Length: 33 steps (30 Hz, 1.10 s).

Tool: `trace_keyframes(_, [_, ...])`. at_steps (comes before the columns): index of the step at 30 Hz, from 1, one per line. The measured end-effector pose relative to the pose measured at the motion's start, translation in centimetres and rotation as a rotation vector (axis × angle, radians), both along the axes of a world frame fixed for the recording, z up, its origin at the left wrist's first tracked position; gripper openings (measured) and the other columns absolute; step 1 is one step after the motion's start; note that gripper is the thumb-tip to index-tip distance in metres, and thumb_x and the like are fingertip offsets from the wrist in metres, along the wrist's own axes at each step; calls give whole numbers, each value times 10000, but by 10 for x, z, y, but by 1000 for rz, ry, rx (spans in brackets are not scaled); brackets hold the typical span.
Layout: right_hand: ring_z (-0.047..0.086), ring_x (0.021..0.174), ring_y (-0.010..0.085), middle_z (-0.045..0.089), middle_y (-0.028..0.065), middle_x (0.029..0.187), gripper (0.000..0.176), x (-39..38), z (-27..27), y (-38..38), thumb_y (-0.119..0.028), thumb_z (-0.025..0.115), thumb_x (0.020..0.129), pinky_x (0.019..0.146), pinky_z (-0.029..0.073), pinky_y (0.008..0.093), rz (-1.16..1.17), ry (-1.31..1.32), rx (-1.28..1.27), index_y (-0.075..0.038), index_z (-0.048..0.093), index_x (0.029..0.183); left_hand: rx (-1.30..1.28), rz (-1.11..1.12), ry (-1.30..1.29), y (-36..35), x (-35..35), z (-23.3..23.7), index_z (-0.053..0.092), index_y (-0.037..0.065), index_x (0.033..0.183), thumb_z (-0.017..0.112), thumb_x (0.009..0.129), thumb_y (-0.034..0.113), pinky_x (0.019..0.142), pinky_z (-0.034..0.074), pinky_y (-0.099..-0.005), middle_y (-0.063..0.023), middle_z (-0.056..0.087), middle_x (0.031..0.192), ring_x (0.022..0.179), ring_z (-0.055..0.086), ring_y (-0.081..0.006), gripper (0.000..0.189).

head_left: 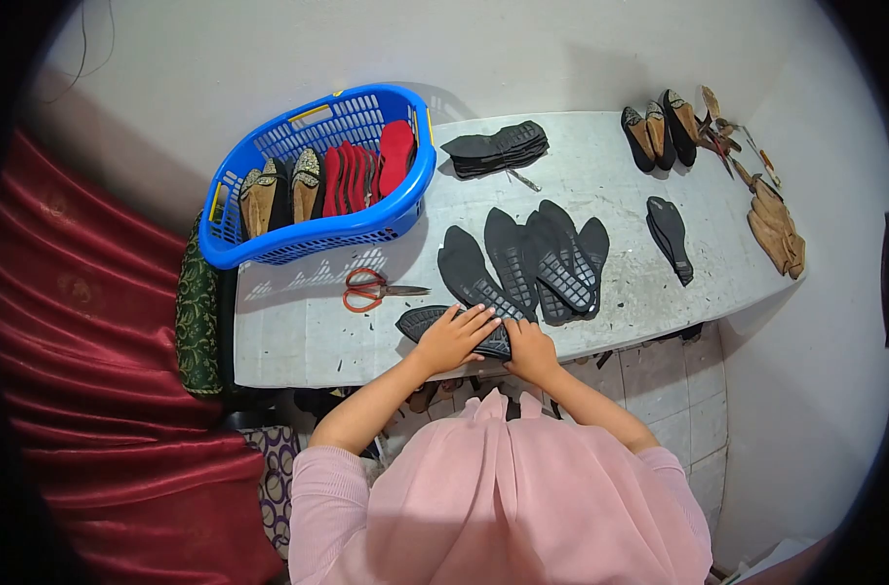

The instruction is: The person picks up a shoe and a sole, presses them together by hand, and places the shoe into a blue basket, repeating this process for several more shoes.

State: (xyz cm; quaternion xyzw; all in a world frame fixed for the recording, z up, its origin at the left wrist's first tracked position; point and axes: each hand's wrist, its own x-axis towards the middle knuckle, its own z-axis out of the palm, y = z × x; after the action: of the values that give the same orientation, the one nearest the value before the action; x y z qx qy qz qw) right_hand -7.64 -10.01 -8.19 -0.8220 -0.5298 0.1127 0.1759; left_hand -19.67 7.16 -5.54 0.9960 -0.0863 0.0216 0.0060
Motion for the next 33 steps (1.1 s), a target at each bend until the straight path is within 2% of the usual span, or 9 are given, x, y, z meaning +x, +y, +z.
trace_keyframes(2, [544, 912, 294, 524, 122, 987, 762, -1, 0, 1, -172, 805, 519, 722, 472, 403, 5, -19, 1, -75, 455, 1188, -12, 6, 0, -2, -1, 1, 341, 126, 1403, 613, 762, 499, 1011, 331, -461, -72, 377, 1426, 1299, 366, -227, 790])
trace_keyframes(5, [533, 950, 278, 525, 122, 1047, 789, -8, -5, 2, -177, 787, 529, 735, 422, 386, 27, -279, 140, -97, 460, 1242, -50, 19, -22, -1, -4, 1, 340, 122, 1403, 625, 758, 495, 1011, 336, -454, -84, 376, 1425, 1298, 367, -234, 798])
trace_keyframes(8, [513, 991, 278, 517, 132, 1106, 828, -12, 9, 5, -179, 774, 549, 778, 400, 396, 112, -278, 214, -133, 435, 1303, -207, 73, -85, 3, -8, 5, 351, 132, 1394, 675, 735, 438, 1017, 330, -449, -119, 396, 1395, 1263, 399, -260, 795])
trace_keyframes(9, [528, 979, 295, 499, 161, 1179, 885, -9, 7, 5, -181, 785, 557, 752, 419, 394, 146, -230, 196, -233, 406, 1355, -249, 105, -110, 4, -13, 9, 358, 136, 1390, 686, 730, 420, 1019, 326, -449, -124, 405, 1384, 1252, 409, -265, 789])
trace_keyframes(13, [556, 930, 305, 470, 186, 1250, 918, 3, 7, -2, -171, 808, 548, 728, 454, 395, 224, -116, 171, -365, 406, 1350, -250, 114, -148, 17, -39, 11, 432, 162, 1340, 718, 709, 354, 1015, 324, -461, -109, 441, 1344, 1217, 438, -265, 719])
trace_keyframes(14, [556, 928, 308, 475, 183, 1245, 912, 4, 8, -2, -170, 809, 548, 735, 456, 398, 222, -98, 182, -359, 412, 1347, -212, 100, -141, 22, -47, 11, 444, 163, 1332, 720, 706, 352, 1012, 327, -463, -105, 444, 1342, 1217, 439, -260, 709])
trace_keyframes(19, [566, 914, 326, 516, 163, 1152, 888, 7, 2, 2, -166, 818, 533, 755, 475, 408, 181, -49, 229, -329, 447, 1323, -19, 222, -182, 45, -79, -6, 477, 244, 1307, 613, 756, 64, 1011, 311, -491, -83, 458, 1335, 1249, 423, -248, 596])
trace_keyframes(26, [576, 932, 312, 530, 131, 1063, 844, 13, 6, 7, -172, 815, 523, 744, 495, 395, 115, 52, 132, -299, 491, 1291, -196, 404, -291, 55, -67, -22, 497, 194, 1267, 692, 683, 67, 1026, 304, -513, -94, 469, 1320, 1234, 442, -271, 629])
trace_keyframes(33, [603, 913, 267, 599, 105, 1032, 759, 35, 25, 18, -161, 782, 516, 787, 496, 341, 62, 464, 2, -209, 564, 1242, -320, 433, -131, 74, -47, -12, 532, 156, 1161, 705, 685, 118, 1052, 253, -541, -31, 545, 1192, 1169, 492, -234, 508])
